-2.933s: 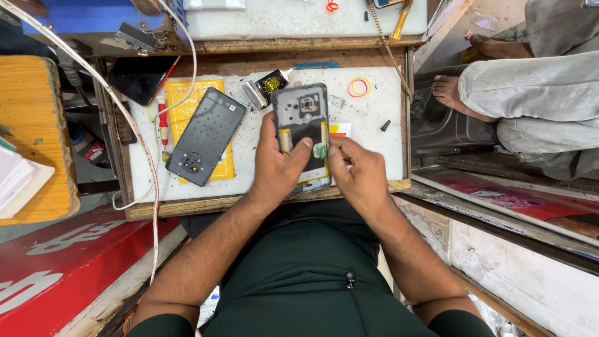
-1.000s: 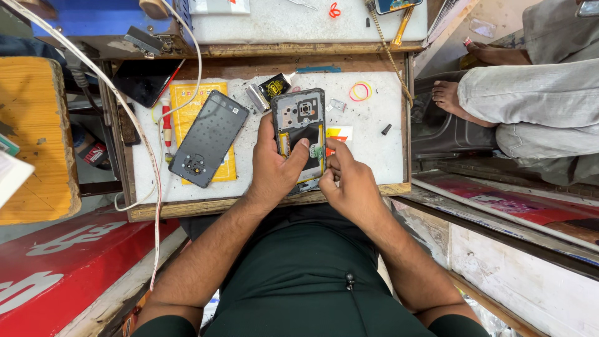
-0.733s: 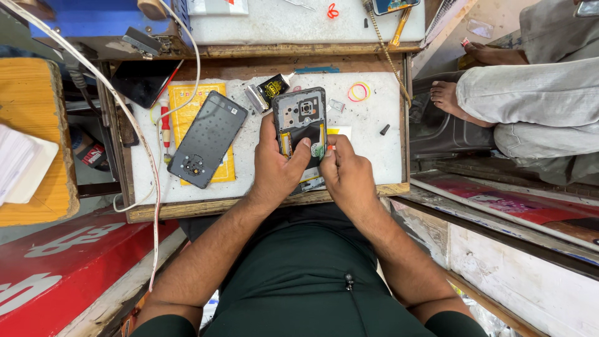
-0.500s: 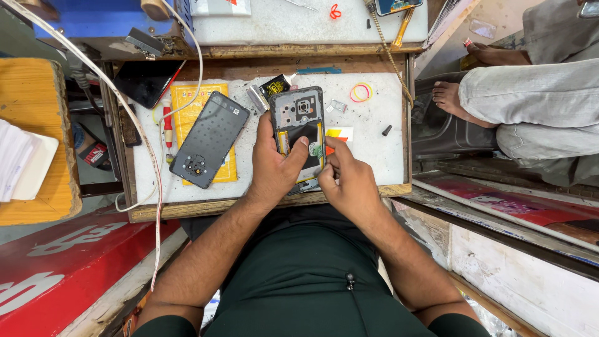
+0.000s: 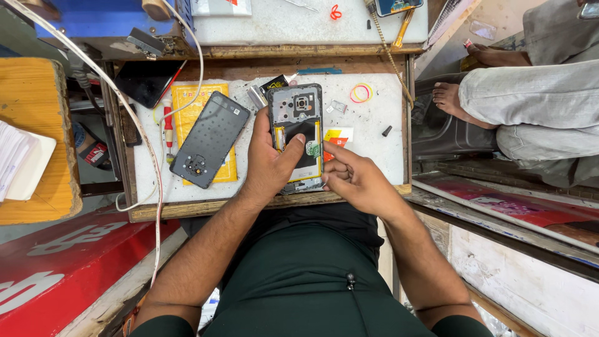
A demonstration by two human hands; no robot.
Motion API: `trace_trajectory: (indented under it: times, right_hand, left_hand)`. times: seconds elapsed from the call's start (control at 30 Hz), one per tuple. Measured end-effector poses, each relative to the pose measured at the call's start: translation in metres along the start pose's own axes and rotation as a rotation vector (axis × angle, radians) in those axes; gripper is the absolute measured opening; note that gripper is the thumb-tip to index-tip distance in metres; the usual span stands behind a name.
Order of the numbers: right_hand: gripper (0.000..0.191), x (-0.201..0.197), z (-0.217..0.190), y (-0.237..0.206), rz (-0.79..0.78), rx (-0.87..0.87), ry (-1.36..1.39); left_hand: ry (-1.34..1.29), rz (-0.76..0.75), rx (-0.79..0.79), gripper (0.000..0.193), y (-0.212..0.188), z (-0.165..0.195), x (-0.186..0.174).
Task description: The person works on a disassembled smartphone, using a small tool to pry and adjust internal components near the camera module and battery area. They repeatedly lift and reposition the phone, then use a small tube to apply a substance to the interior before setting the phone down.
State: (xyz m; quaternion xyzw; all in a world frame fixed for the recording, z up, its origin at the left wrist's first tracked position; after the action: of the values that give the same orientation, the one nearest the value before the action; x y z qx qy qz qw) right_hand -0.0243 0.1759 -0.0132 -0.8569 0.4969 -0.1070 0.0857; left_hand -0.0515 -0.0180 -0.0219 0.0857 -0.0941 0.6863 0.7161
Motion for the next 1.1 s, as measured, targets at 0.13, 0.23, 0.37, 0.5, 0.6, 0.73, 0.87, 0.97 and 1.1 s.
trace_trajectory:
  times: [0.13,0.23,0.37,0.5,0.6,0.73,0.87,0.97,1.1]
  right_hand:
    - [0.064,-0.003,-0.005,-0.005,-0.111,0.006,0.061]
    - [0.049,0.001,-0.005,-0.007,0.067,0.084,-0.087]
    - [0.039,0.007,-0.006,-0.004,0.246,0.075,-0.275]
    - [0.038,0.008,-0.013,-0.003,0.261,-0.04,-0.438]
    - [0.036,0.009,-0.015,-0.002,0.292,-0.093,-0.54]
    - [0.02,0.011,-0.012,0.0,0.387,-0.023,-0.527]
    - [0.015,0.013,-0.012,0.005,0.419,0.0,-0.582]
    - [0.018,0.018,-0.015,0.006,0.412,-0.053,-0.621]
    - [0.031,0.02,-0.019,-0.003,0.372,-0.097,-0.608]
  left_hand:
    - [0.012,0.058,0.041,0.049,0.004,0.005,-0.003]
    - [0.042,0.066,0.031,0.047,0.007,0.006,-0.002]
    - [0.076,0.065,0.026,0.046,0.004,0.005,0.007]
    - [0.09,0.082,0.029,0.048,0.003,0.005,0.008]
    - [0.129,0.096,0.062,0.048,0.002,0.005,0.009]
    - [0.123,0.086,0.021,0.047,0.0,0.002,0.013]
    - [0.168,0.076,0.069,0.049,0.0,0.005,0.013]
    - [0.157,0.091,0.04,0.049,-0.001,0.006,0.012]
    - [0.116,0.088,0.02,0.046,-0.002,0.005,0.011]
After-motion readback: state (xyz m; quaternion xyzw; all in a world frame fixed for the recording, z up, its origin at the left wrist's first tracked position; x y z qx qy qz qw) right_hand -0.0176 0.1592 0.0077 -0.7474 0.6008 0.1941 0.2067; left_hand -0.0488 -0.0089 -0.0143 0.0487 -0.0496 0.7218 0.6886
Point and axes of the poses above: each hand's wrist, its own y-axis towards the middle knuckle, its own x-axis out of the palm, z = x × y, the point moved 3 cm from there along y, towards the middle knuckle, and after that the axes turned 4 degrees about y, right-handed, at the moved point
